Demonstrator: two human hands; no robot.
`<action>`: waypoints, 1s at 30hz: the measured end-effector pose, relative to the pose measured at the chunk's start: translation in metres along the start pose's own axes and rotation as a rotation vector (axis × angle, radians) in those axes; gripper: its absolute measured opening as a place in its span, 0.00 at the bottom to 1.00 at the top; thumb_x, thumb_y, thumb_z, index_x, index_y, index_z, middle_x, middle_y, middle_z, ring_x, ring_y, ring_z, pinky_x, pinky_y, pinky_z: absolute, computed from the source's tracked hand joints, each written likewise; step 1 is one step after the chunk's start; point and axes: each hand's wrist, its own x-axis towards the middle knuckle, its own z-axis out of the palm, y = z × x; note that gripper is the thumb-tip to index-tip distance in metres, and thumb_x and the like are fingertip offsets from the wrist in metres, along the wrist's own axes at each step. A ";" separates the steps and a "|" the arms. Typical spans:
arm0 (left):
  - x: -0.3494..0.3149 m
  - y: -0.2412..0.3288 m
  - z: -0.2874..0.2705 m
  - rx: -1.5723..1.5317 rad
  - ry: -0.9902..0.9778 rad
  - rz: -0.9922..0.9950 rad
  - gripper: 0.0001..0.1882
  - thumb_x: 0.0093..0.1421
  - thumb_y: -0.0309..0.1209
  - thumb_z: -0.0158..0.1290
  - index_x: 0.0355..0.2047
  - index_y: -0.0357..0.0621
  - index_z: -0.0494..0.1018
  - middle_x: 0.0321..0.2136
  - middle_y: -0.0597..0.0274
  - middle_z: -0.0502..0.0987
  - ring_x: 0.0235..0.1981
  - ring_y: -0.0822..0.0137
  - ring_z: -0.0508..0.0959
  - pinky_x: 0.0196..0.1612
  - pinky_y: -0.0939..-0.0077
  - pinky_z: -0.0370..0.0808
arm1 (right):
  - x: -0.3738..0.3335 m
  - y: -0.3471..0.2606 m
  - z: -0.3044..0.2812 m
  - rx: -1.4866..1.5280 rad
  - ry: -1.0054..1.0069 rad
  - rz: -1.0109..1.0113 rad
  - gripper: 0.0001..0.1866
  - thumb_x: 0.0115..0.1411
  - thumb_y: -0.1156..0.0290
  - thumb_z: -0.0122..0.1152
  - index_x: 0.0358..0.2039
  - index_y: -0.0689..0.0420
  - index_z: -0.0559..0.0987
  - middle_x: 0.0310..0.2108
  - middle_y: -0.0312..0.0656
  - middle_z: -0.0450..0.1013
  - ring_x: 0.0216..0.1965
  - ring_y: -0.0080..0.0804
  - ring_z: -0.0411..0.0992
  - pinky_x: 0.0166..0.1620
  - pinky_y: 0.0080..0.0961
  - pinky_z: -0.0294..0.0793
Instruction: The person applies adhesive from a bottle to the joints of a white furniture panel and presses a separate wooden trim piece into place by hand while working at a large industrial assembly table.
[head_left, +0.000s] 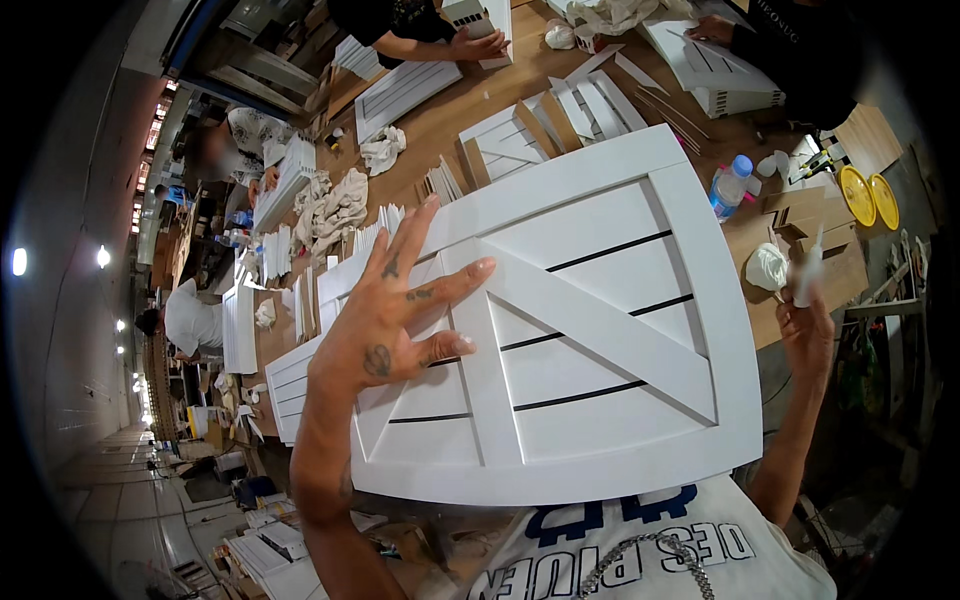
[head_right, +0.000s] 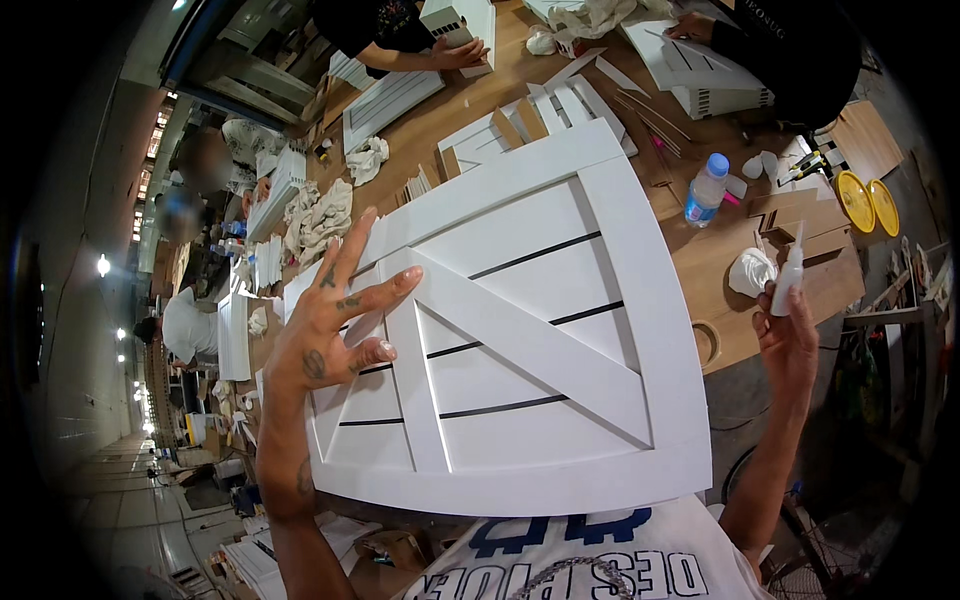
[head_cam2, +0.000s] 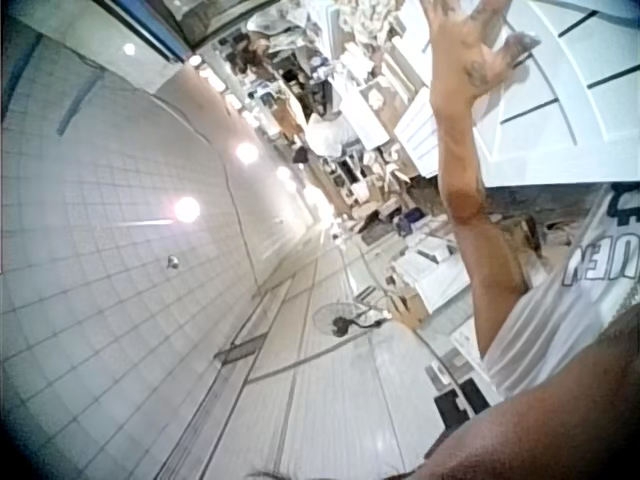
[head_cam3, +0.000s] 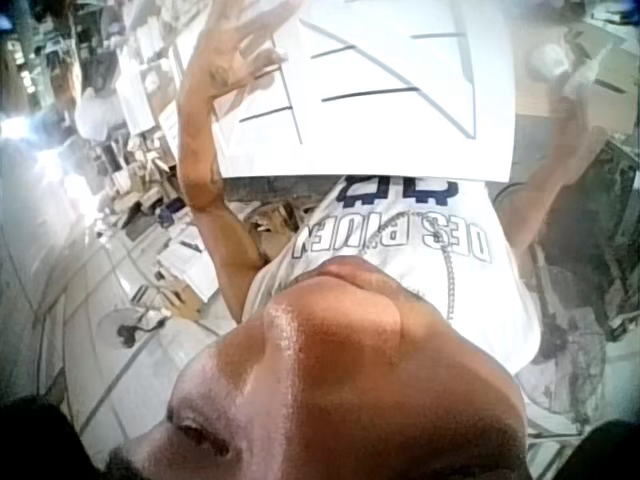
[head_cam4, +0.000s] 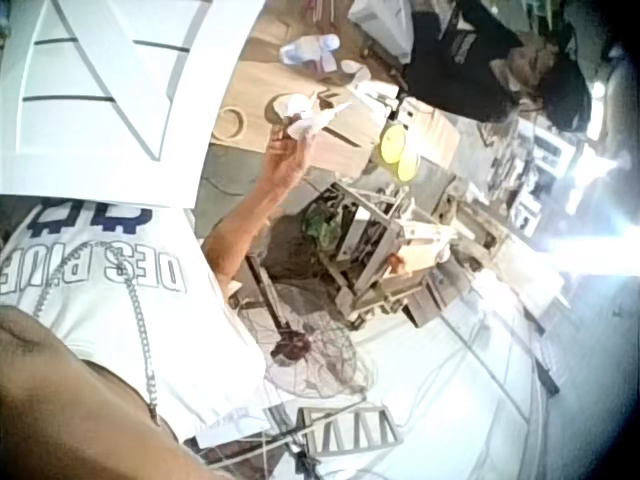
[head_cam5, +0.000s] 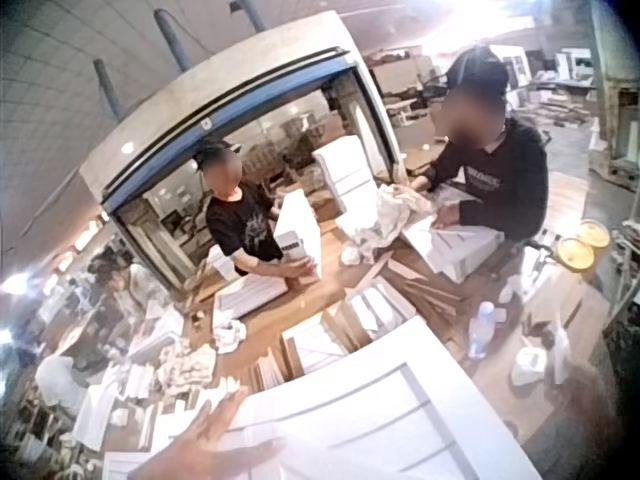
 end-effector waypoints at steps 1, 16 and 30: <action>-0.002 0.000 -0.002 -0.004 0.004 -0.005 0.38 0.49 0.68 0.53 0.60 0.76 0.71 0.71 0.42 0.46 0.70 0.37 0.54 0.68 0.33 0.50 | 0.006 0.009 -0.017 -0.025 -0.022 -0.003 0.15 0.68 0.64 0.58 0.51 0.58 0.72 0.39 0.38 0.75 0.39 0.24 0.75 0.37 0.19 0.78; 0.010 0.010 -0.013 -0.155 -0.027 -0.065 0.26 0.57 0.47 0.61 0.54 0.53 0.78 0.69 0.39 0.55 0.70 0.41 0.57 0.68 0.52 0.57 | 0.052 0.129 -0.151 -0.946 0.372 -0.287 0.12 0.60 0.73 0.64 0.45 0.58 0.80 0.35 0.33 0.75 0.37 0.19 0.73 0.42 0.22 0.75; 0.006 0.012 -0.005 -0.121 0.078 -0.104 0.24 0.58 0.53 0.60 0.53 0.63 0.79 0.68 0.43 0.59 0.69 0.41 0.58 0.68 0.51 0.58 | 0.061 0.122 -0.119 -1.492 0.303 -0.676 0.13 0.55 0.69 0.66 0.32 0.63 0.72 0.32 0.50 0.71 0.36 0.53 0.69 0.40 0.43 0.68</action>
